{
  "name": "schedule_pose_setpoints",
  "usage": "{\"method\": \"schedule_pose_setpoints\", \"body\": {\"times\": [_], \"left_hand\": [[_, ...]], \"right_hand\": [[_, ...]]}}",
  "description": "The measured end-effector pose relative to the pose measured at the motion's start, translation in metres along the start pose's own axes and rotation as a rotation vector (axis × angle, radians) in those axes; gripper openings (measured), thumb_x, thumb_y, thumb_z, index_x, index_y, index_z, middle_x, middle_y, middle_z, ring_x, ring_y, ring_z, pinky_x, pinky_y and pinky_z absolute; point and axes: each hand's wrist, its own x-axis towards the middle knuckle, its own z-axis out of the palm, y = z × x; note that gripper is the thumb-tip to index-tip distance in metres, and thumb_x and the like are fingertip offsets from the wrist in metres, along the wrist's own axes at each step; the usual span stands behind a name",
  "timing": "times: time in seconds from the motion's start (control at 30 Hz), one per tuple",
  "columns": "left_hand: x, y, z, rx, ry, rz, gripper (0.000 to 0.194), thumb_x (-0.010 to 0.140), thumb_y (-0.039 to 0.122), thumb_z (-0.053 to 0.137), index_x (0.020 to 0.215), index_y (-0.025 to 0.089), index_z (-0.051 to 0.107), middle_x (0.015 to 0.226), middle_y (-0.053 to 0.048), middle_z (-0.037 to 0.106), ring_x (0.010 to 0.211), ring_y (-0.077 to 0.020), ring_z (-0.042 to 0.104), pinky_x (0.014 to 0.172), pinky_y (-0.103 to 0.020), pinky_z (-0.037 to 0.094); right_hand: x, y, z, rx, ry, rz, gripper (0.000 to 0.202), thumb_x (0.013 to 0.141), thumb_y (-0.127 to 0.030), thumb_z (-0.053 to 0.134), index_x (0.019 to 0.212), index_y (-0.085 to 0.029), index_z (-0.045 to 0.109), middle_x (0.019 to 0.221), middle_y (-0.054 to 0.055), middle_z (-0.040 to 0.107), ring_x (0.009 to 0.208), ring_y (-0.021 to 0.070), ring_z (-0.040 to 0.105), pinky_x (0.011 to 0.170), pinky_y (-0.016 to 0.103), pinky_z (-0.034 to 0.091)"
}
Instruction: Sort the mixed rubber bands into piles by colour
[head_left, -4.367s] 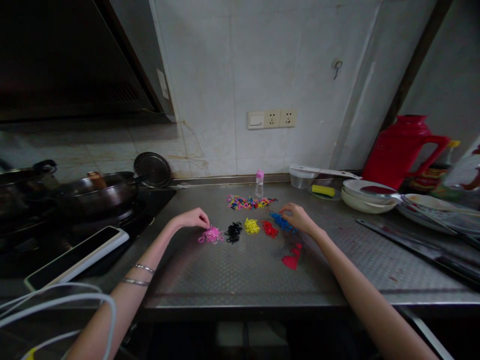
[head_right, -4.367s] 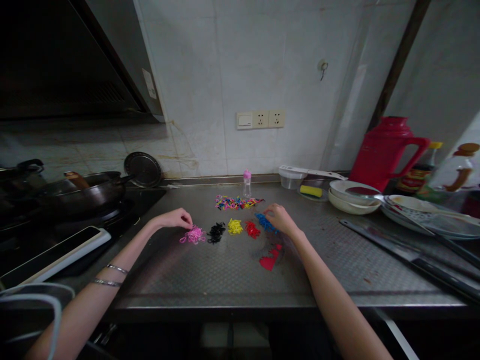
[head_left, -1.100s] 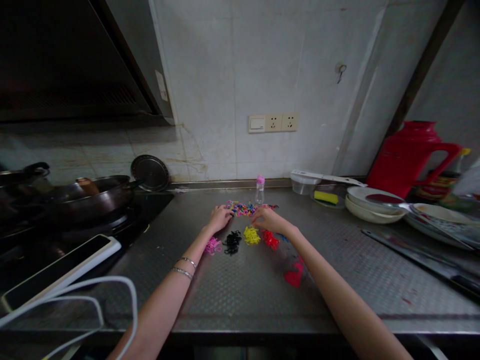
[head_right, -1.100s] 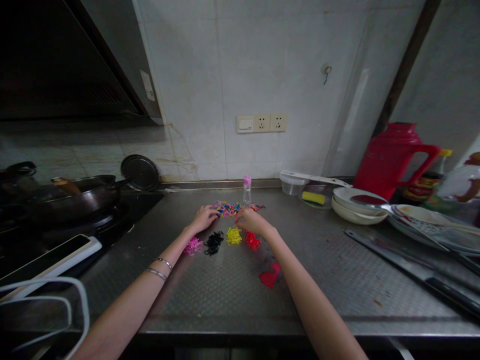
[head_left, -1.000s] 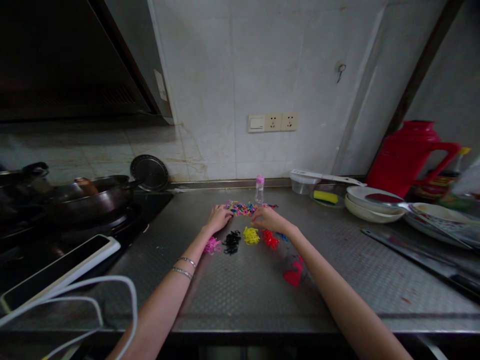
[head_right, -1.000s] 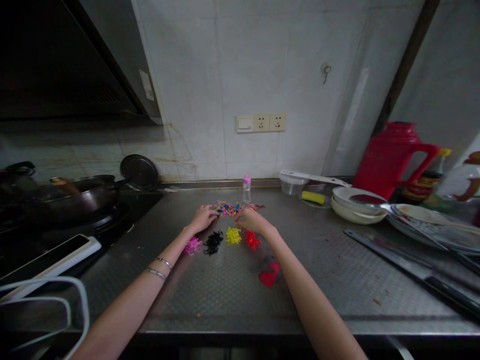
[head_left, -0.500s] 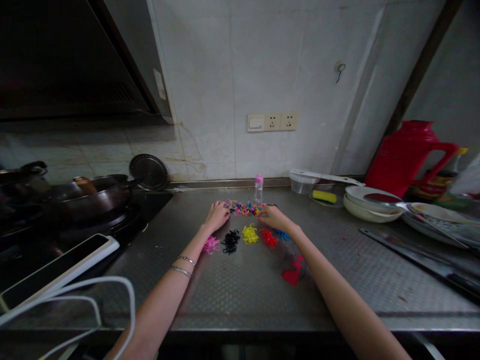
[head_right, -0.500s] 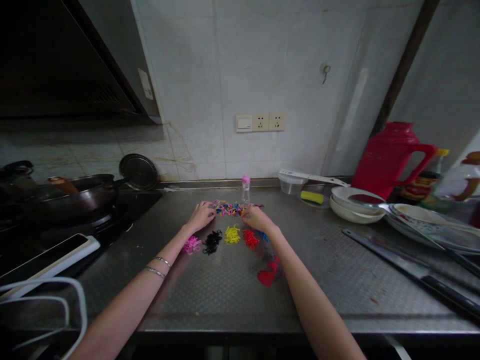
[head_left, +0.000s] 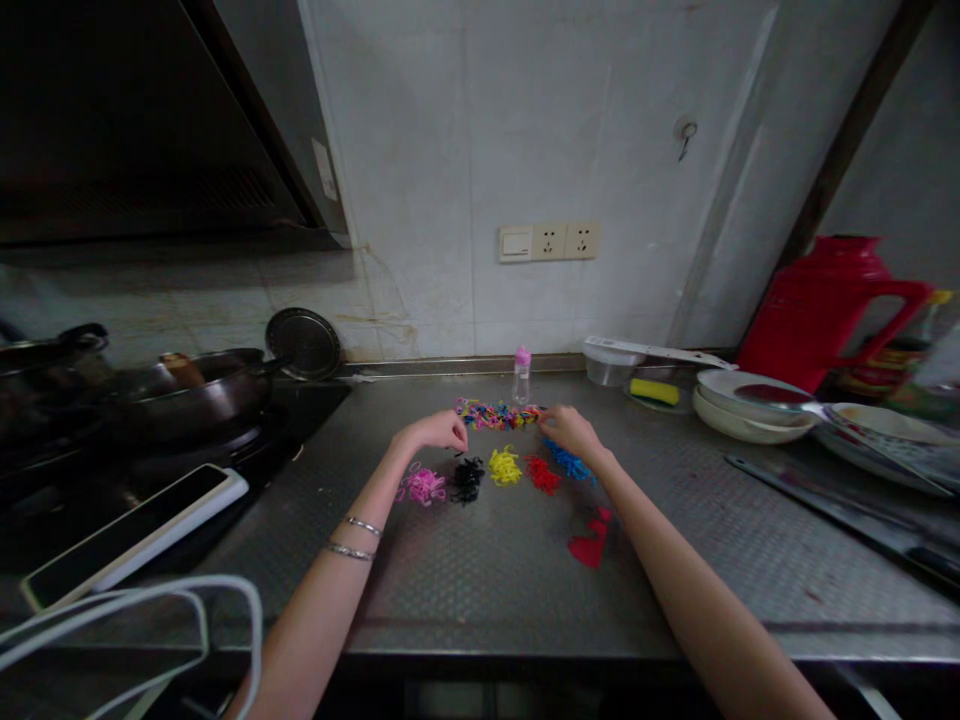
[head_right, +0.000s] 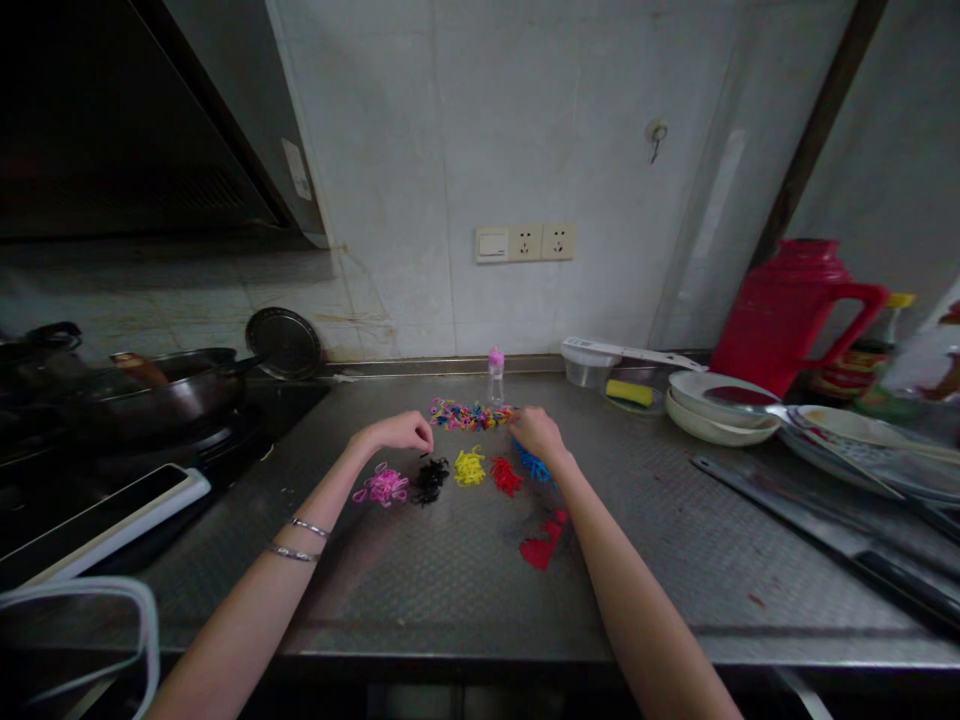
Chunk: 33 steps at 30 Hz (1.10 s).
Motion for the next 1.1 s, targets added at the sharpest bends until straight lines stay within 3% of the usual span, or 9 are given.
{"method": "schedule_pose_setpoints", "body": {"times": [0.1,0.17,0.37,0.6,1.1], "left_hand": [[0.0,0.0,0.001,-0.042,-0.146,-0.013,0.017,0.061,0.023,0.059,0.071,0.014,0.07,0.06,0.0,0.062,0.05,-0.0078,0.046,0.05,-0.019,0.033],[-0.001,-0.001,-0.001,-0.069,-0.157,-0.019,0.018,0.061,0.025,0.06,0.072,0.014,0.07,0.061,-0.001,0.063,0.051,-0.0079,0.046,0.05,-0.019,0.032],[-0.003,-0.011,-0.007,-0.117,-0.039,-0.011,0.024,0.064,0.031,0.058,0.074,0.012,0.069,0.061,-0.002,0.061,0.051,-0.0076,0.045,0.049,-0.019,0.033],[-0.001,-0.028,-0.007,-0.144,0.1,0.015,0.028,0.067,0.032,0.054,0.075,0.01,0.068,0.06,-0.003,0.06,0.05,-0.0083,0.045,0.047,-0.019,0.032],[-0.008,-0.052,-0.012,-0.204,0.296,-0.089,0.027,0.065,0.033,0.054,0.071,0.01,0.067,0.057,-0.002,0.059,0.049,-0.0092,0.045,0.049,-0.021,0.035]], "right_hand": [[0.001,0.003,0.007,-0.007,0.003,-0.013,0.026,0.078,-0.029,0.046,0.094,-0.021,0.066,0.098,0.008,0.063,0.093,0.0194,0.056,0.076,0.024,0.041],[0.002,0.005,0.01,-0.009,0.004,-0.022,0.026,0.078,-0.03,0.047,0.093,-0.022,0.066,0.099,0.008,0.062,0.094,0.0198,0.055,0.076,0.024,0.04],[0.008,0.009,0.013,-0.04,0.006,-0.009,0.029,0.079,-0.031,0.046,0.101,-0.022,0.063,0.103,0.009,0.058,0.099,0.0234,0.049,0.079,0.029,0.039],[0.013,0.006,0.02,-0.056,-0.034,-0.035,0.04,0.081,-0.035,0.045,0.12,-0.032,0.049,0.111,0.009,0.051,0.102,0.0248,0.042,0.082,0.034,0.036],[0.031,-0.005,0.015,-0.179,-0.107,-0.057,0.026,0.082,-0.026,0.043,0.1,-0.022,0.062,0.107,0.01,0.053,0.101,0.0243,0.043,0.08,0.032,0.036]]}}
